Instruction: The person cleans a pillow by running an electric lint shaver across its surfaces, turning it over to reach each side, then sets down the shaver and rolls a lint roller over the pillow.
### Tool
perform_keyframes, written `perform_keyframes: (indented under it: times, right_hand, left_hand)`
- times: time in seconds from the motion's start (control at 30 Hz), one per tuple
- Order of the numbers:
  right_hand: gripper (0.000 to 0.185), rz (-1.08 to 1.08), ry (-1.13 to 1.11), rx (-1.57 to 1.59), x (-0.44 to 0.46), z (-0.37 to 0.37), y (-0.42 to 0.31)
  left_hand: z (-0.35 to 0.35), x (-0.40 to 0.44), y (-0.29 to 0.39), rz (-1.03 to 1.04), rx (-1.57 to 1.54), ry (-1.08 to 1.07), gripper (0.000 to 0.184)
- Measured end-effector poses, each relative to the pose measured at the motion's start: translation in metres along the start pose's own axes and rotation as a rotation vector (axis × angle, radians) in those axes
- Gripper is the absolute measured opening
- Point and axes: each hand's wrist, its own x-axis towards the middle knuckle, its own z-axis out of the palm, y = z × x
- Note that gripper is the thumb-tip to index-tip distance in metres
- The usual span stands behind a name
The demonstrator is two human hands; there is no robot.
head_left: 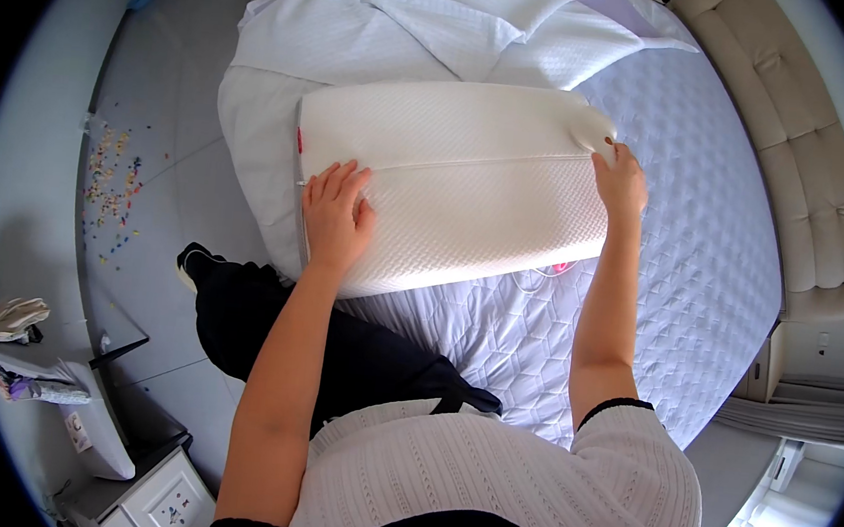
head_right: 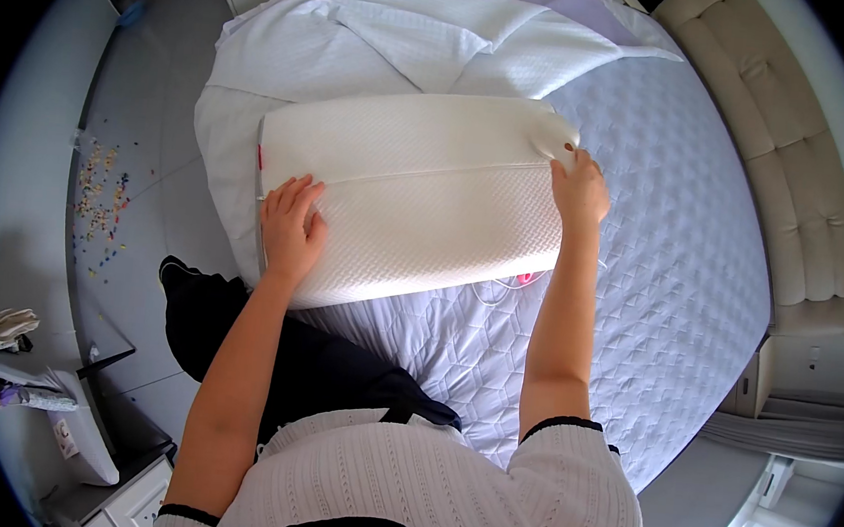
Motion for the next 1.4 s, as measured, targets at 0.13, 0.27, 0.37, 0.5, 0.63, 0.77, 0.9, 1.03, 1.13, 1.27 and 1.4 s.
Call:
perform_keyframes:
  times: [0.13, 0.27, 0.37, 0.5, 0.63, 0.77, 0.9, 1.03, 1.13, 1.27, 1.4]
  right_hand:
    - [0.042, 0.005, 0.013, -0.04, -0.003, 0.001, 0.003]
    - [0.043, -0.204, -0.003, 0.097, -0.027, 0.01, -0.038]
    - [0.042, -0.394, -0.03, 0.205, -0.054, 0.023, -0.079]
    - [0.04, -0.532, -0.13, 0.232, -0.106, 0.024, -0.131]
    - [0.041, -0.563, -0.217, 0.228, -0.12, 0.015, -0.141]
    - [0.039, -0.538, -0.047, 0.271, -0.1, 0.016, -0.105]
    - [0.039, -0.363, 0.065, 0.173, -0.06, 0.009, -0.044]
    - [0.04, -0.124, 0.073, -0.005, -0.027, -0.003, 0.012]
    - [0.04, -0.067, 0.088, -0.034, -0.019, -0.005, 0.028]
    - [0.039, -0.095, 0.09, -0.056, -0.032, -0.003, 0.011]
    - [0.041, -0.313, 0.083, 0.114, -0.062, 0.018, -0.032]
  left_hand:
    - [0.002, -0.001, -0.002, -0.005, -0.002, -0.009, 0.043]
    - [0.0, -0.001, -0.001, -0.007, -0.009, -0.01, 0.043]
    - [0.0, -0.001, -0.001, 0.002, -0.011, -0.002, 0.042]
    - [-0.001, 0.0, 0.0, 0.002, -0.015, -0.01, 0.041]
    - [-0.002, 0.0, 0.0, 0.003, -0.005, -0.015, 0.041]
    - [-0.001, 0.0, -0.001, 0.009, -0.013, -0.009, 0.042]
    - [-0.001, -0.001, 0.0, 0.0, -0.004, -0.011, 0.042]
    - [0.0, -0.001, -0.001, -0.001, 0.0, -0.013, 0.043]
    - [0.0, -0.001, -0.001, -0.005, 0.008, -0.018, 0.044]
    - [0.0, -0.001, -0.001, 0.0, -0.003, -0.017, 0.043]
    - [-0.001, -0.001, 0.0, 0.003, -0.001, -0.014, 0.042]
